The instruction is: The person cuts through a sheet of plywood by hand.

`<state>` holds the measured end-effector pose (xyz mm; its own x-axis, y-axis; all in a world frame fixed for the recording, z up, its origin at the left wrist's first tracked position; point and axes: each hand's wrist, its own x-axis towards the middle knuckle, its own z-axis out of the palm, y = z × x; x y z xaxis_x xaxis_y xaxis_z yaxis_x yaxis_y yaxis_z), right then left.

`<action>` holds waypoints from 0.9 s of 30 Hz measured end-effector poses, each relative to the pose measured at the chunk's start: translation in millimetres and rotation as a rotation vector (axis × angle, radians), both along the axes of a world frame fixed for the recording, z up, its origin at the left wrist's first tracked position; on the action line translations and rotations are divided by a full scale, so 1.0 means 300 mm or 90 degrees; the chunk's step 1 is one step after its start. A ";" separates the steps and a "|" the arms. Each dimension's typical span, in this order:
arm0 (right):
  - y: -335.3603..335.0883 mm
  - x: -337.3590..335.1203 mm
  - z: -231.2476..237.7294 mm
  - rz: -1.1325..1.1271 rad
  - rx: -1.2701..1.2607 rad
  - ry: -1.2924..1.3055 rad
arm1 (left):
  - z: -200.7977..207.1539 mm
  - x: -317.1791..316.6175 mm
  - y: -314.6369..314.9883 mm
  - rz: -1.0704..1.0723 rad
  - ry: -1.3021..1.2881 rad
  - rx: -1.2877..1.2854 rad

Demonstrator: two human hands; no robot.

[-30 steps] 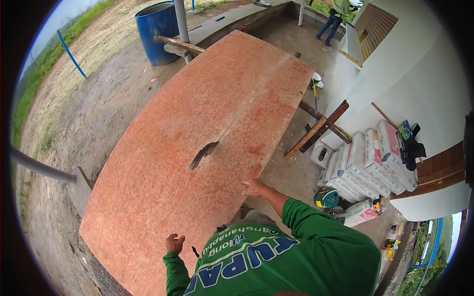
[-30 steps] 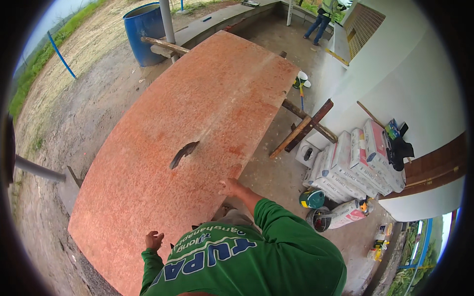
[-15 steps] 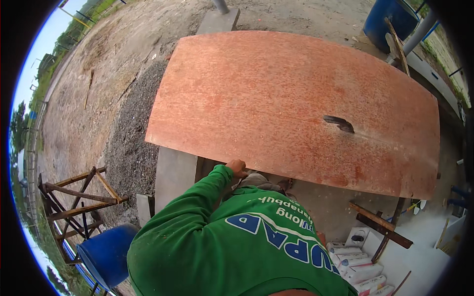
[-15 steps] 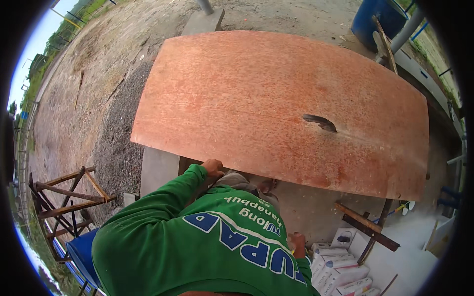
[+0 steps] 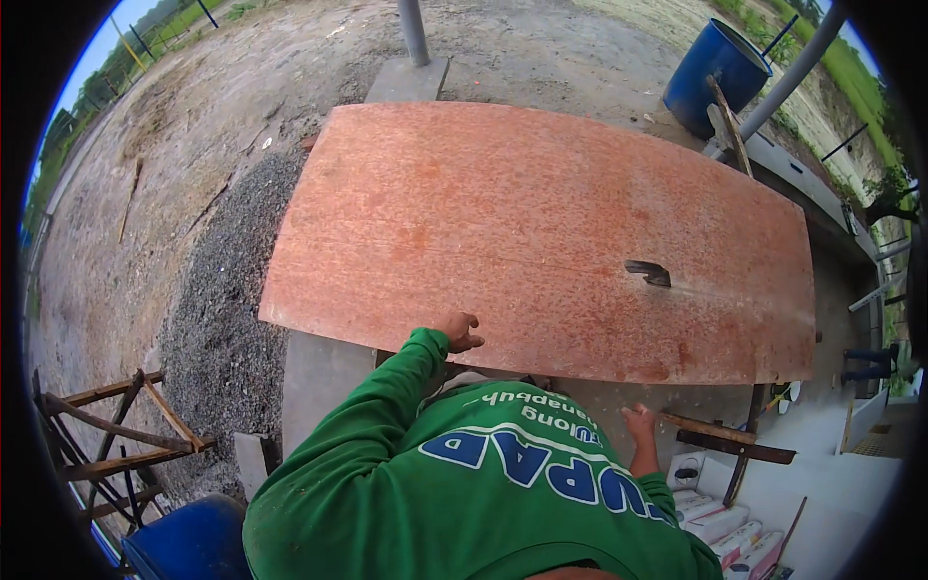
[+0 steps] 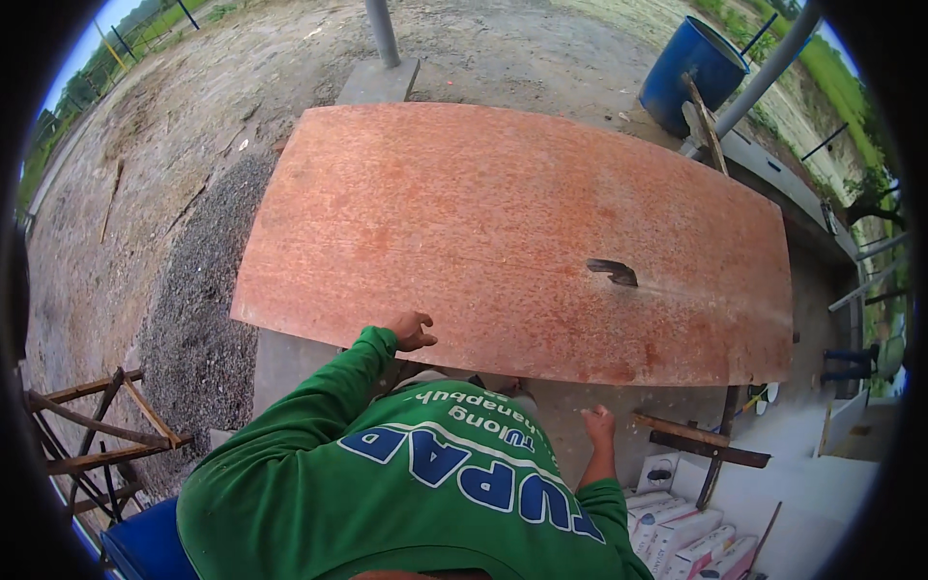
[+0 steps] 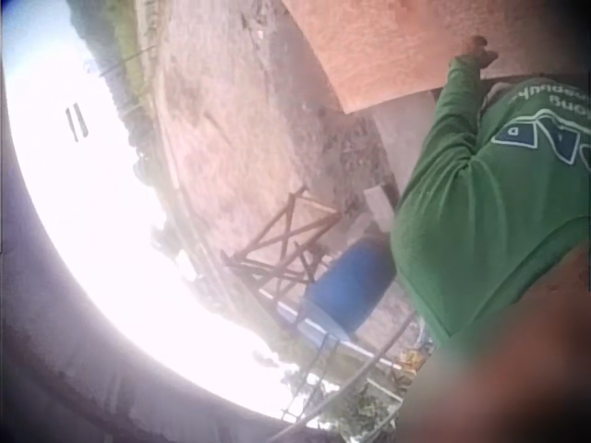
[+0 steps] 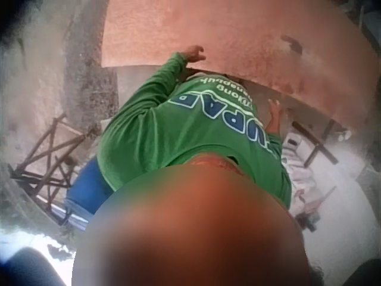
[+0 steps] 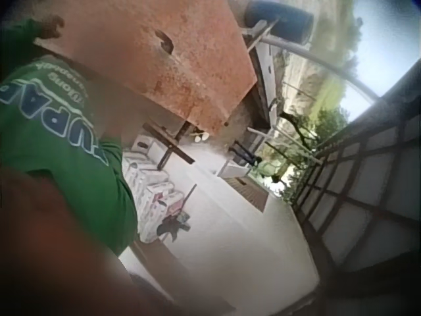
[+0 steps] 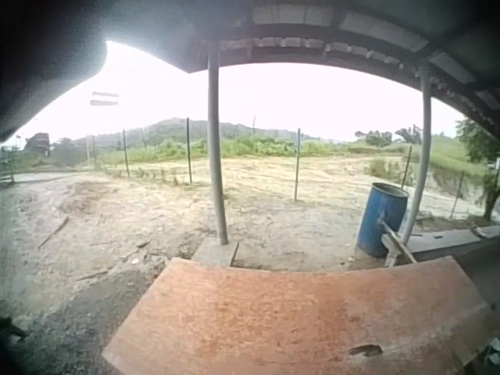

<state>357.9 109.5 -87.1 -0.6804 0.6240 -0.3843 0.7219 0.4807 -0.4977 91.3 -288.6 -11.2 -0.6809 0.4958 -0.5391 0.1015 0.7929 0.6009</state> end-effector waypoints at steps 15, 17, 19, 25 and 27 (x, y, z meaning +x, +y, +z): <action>-0.547 -0.082 0.101 0.126 -0.144 -0.121 | -0.531 -0.017 -0.740 0.090 -0.235 0.046; -0.526 -0.048 0.061 0.079 -0.128 -0.136 | -0.370 -0.019 -0.628 -0.113 0.039 -0.021; -0.512 -0.032 0.054 0.067 -0.110 -0.153 | -0.401 -0.076 -0.571 -0.117 0.058 0.027; -0.514 -0.001 0.090 -0.071 -0.139 -0.081 | -0.283 -0.110 -0.427 -0.079 0.072 0.084; -0.533 0.042 0.015 -0.102 -0.130 -0.025 | -0.097 -0.062 -0.350 -0.101 0.065 0.020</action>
